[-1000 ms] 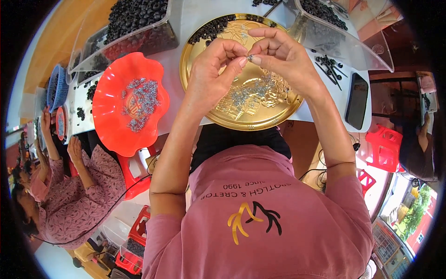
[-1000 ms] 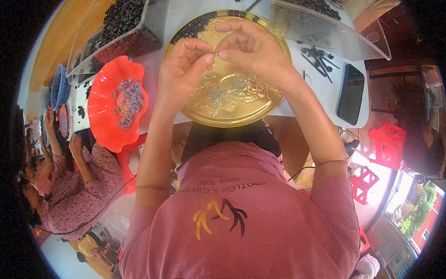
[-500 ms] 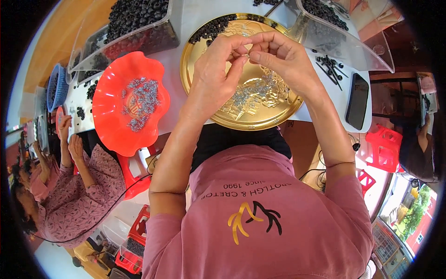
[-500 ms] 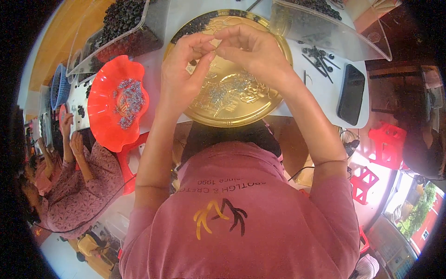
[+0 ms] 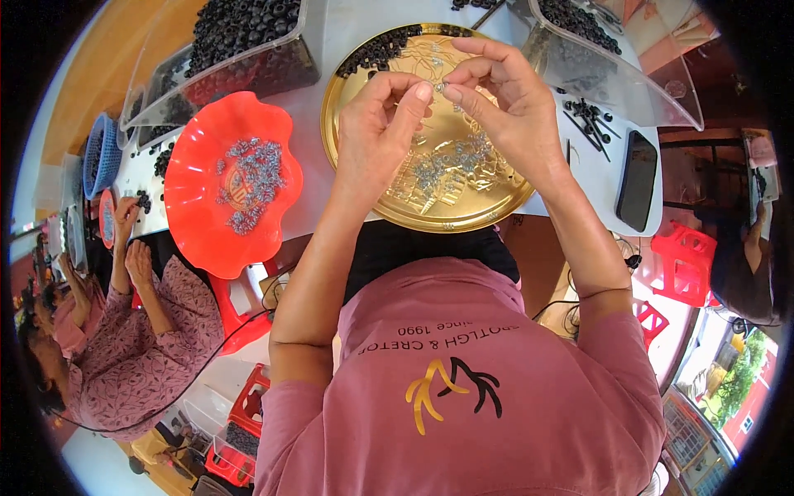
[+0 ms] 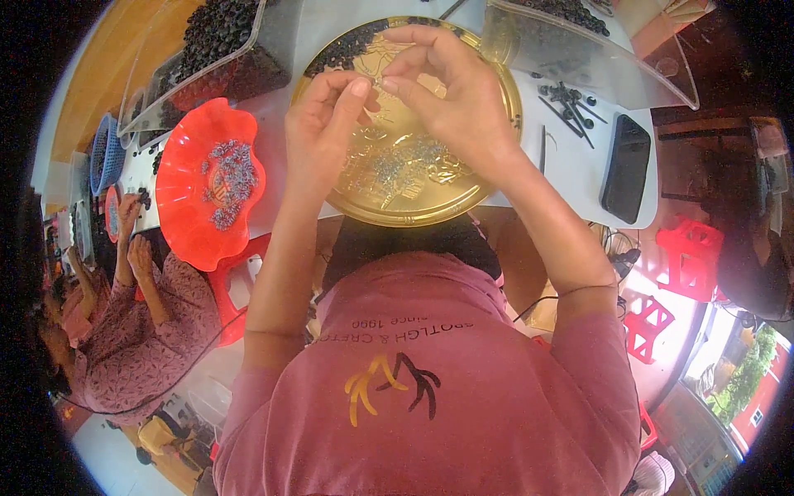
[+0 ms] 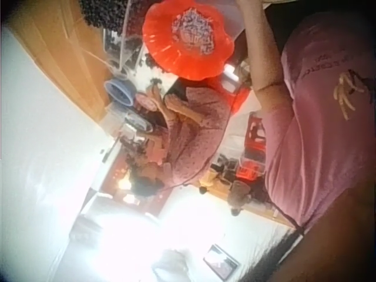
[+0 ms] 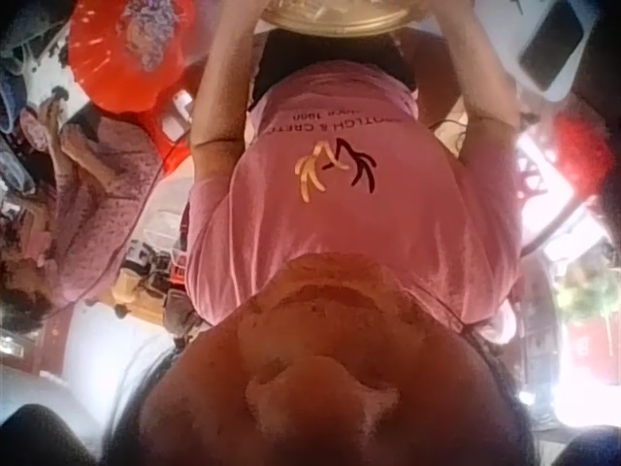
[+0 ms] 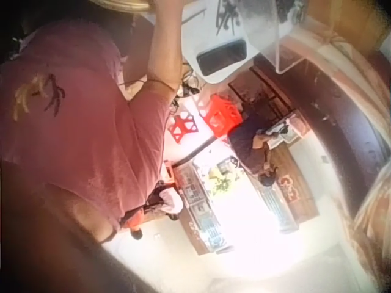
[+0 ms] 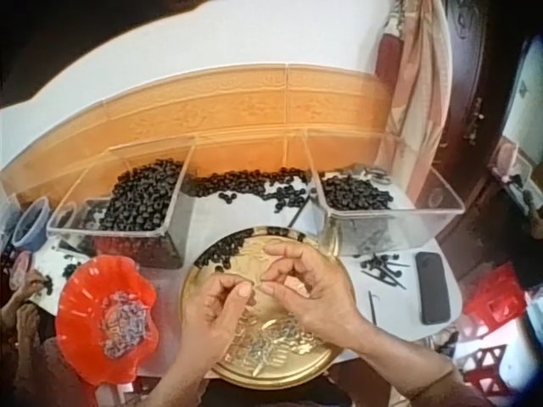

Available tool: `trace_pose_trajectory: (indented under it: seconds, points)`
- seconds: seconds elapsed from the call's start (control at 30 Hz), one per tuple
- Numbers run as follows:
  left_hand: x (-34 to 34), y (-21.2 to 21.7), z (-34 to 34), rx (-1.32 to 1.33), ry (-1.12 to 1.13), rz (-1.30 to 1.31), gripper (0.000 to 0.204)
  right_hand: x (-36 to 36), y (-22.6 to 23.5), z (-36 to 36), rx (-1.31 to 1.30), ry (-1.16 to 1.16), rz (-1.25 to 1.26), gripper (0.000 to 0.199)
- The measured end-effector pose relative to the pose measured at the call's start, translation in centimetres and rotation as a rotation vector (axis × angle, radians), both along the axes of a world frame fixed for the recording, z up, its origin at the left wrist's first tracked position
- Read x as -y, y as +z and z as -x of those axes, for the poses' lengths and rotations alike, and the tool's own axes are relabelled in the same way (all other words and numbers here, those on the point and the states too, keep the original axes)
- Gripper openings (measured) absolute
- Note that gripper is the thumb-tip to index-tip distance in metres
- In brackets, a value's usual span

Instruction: The person assembles craft pieces by hand, connecting small metal components together and then fitting black beads together.

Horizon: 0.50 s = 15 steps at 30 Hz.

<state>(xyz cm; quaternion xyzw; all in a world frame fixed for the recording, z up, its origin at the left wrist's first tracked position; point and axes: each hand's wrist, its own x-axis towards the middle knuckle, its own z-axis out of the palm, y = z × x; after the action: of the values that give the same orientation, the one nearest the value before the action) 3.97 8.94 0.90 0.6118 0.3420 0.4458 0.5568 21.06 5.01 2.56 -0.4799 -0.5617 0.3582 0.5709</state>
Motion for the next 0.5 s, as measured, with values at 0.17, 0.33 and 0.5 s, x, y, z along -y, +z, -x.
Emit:
trace_pose_trajectory:
  seconds: [0.17, 0.33, 0.5]
  points:
    - [-0.54, 0.03, 0.38, 0.016, -0.085, 0.077, 0.024, 0.05, -0.17, 0.30, 0.324, -0.134, -0.192, 0.039]
    - [-0.85, 0.13, 0.49, 0.033, -0.125, 0.199, 0.024, 0.13, -0.03, 0.47, 0.498, -0.162, -0.320, 0.036]
    - [-0.87, 0.76, 0.30, 0.110, -0.120, 0.377, 0.020, -0.02, -0.28, 0.49, 0.553, -0.153, -0.424, 0.035]
